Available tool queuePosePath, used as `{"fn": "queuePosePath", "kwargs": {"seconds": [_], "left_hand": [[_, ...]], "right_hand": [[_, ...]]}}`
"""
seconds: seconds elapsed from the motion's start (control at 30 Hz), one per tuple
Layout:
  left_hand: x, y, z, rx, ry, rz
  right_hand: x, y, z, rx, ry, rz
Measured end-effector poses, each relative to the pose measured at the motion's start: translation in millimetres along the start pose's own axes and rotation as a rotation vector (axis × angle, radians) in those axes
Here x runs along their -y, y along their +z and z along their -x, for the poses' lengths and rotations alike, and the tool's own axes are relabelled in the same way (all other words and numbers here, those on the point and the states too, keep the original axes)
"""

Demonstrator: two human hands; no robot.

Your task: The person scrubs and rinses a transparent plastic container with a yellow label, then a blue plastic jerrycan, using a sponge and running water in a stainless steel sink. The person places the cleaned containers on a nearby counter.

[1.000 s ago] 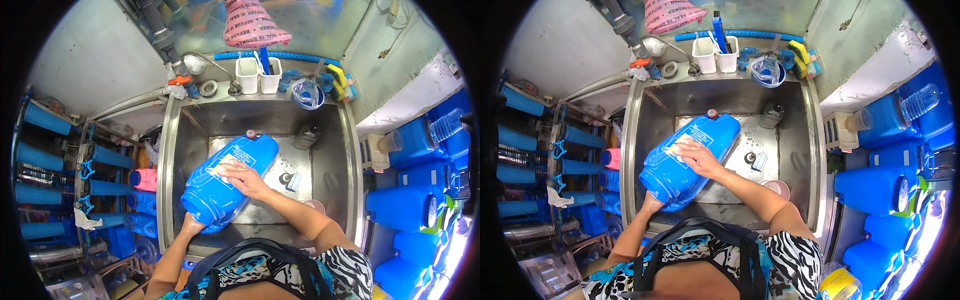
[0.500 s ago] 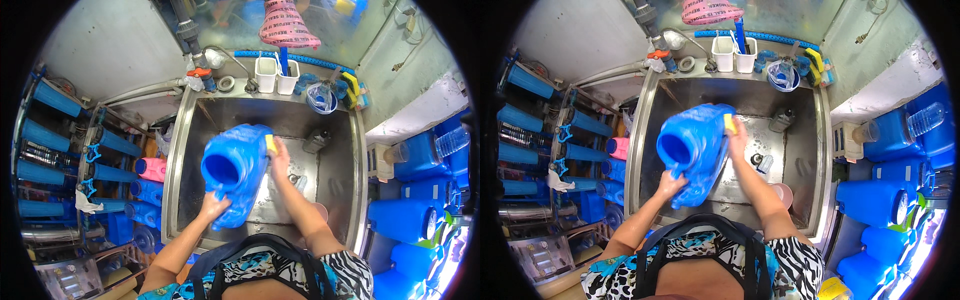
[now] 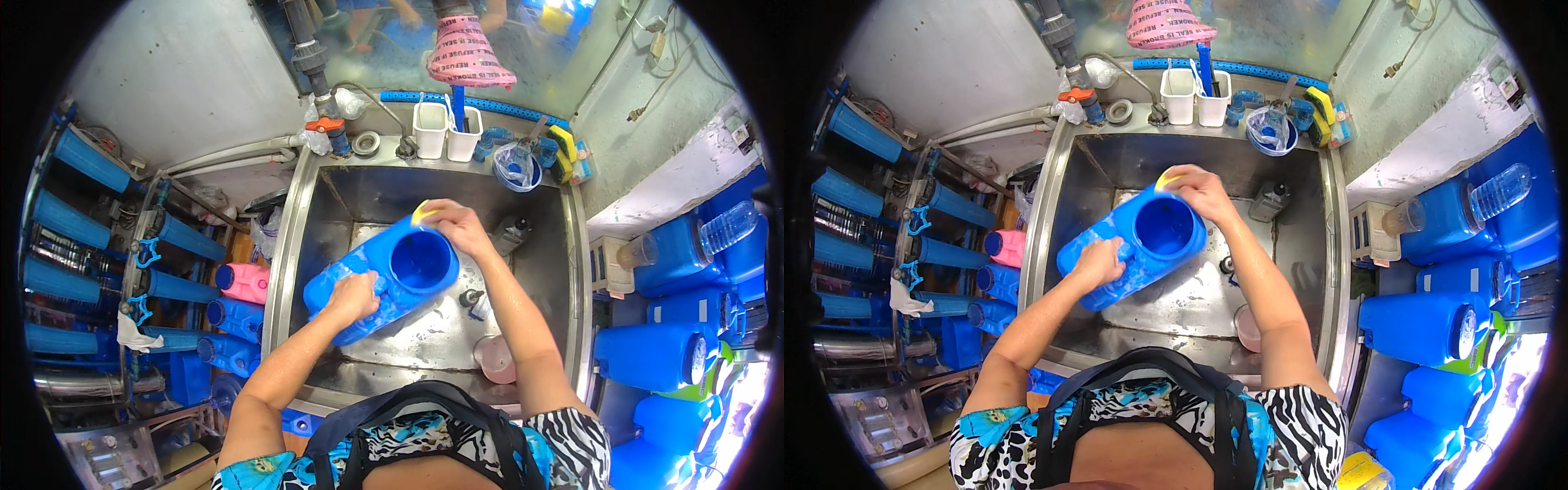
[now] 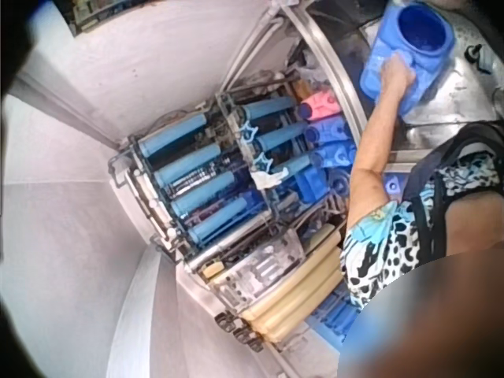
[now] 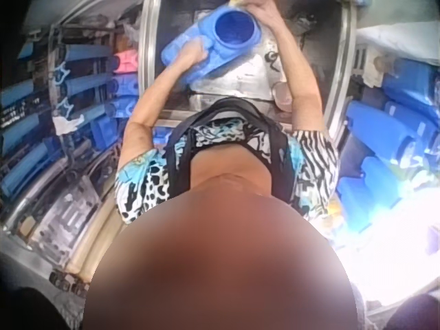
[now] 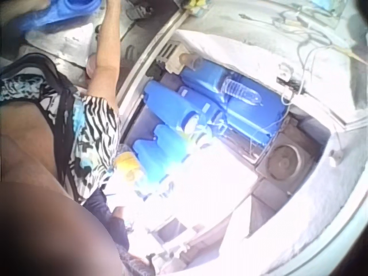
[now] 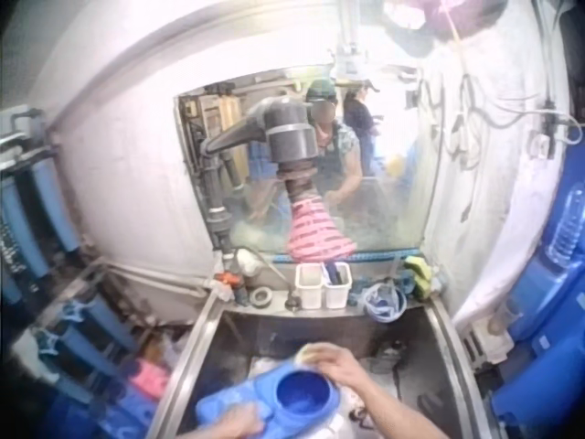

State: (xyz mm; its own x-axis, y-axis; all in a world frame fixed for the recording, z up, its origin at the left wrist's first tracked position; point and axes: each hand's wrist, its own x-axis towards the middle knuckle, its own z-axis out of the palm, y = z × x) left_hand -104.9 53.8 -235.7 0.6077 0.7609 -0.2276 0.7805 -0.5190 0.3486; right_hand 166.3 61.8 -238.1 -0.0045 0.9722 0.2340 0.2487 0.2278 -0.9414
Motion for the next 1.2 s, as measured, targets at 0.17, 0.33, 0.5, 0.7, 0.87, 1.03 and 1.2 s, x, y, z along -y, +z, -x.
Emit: {"fn": "queuePosePath", "kwargs": {"seconds": [0.17, 0.33, 0.5, 0.7, 0.87, 1.03, 1.2], "left_hand": [[-16, 39, 18, -0.069, 0.301, -0.198], [-22, 88, 55, -0.255, 0.382, -0.111], [-3, 136, 70, 0.003, 0.383, -0.018], [47, 192, 44, 0.740, 0.237, -0.196], [46, 192, 52, 0.702, 0.047, -0.066], [50, 164, -2, 0.484, -0.326, -0.098], [61, 172, -10, 0.343, -0.391, -0.295]], "right_hand": [[3, 50, 6, 0.886, -0.448, 0.177], [-63, 53, 7, 0.558, 0.067, 0.304], [-85, 129, 36, 0.622, -0.135, 0.152], [-130, 177, 65, 0.502, 0.108, -0.288], [-214, 83, 50, -0.237, 0.367, 0.654], [-182, 145, 142, -0.135, -0.286, 0.682], [-162, 158, 175, 0.459, -0.291, 0.347]]}}
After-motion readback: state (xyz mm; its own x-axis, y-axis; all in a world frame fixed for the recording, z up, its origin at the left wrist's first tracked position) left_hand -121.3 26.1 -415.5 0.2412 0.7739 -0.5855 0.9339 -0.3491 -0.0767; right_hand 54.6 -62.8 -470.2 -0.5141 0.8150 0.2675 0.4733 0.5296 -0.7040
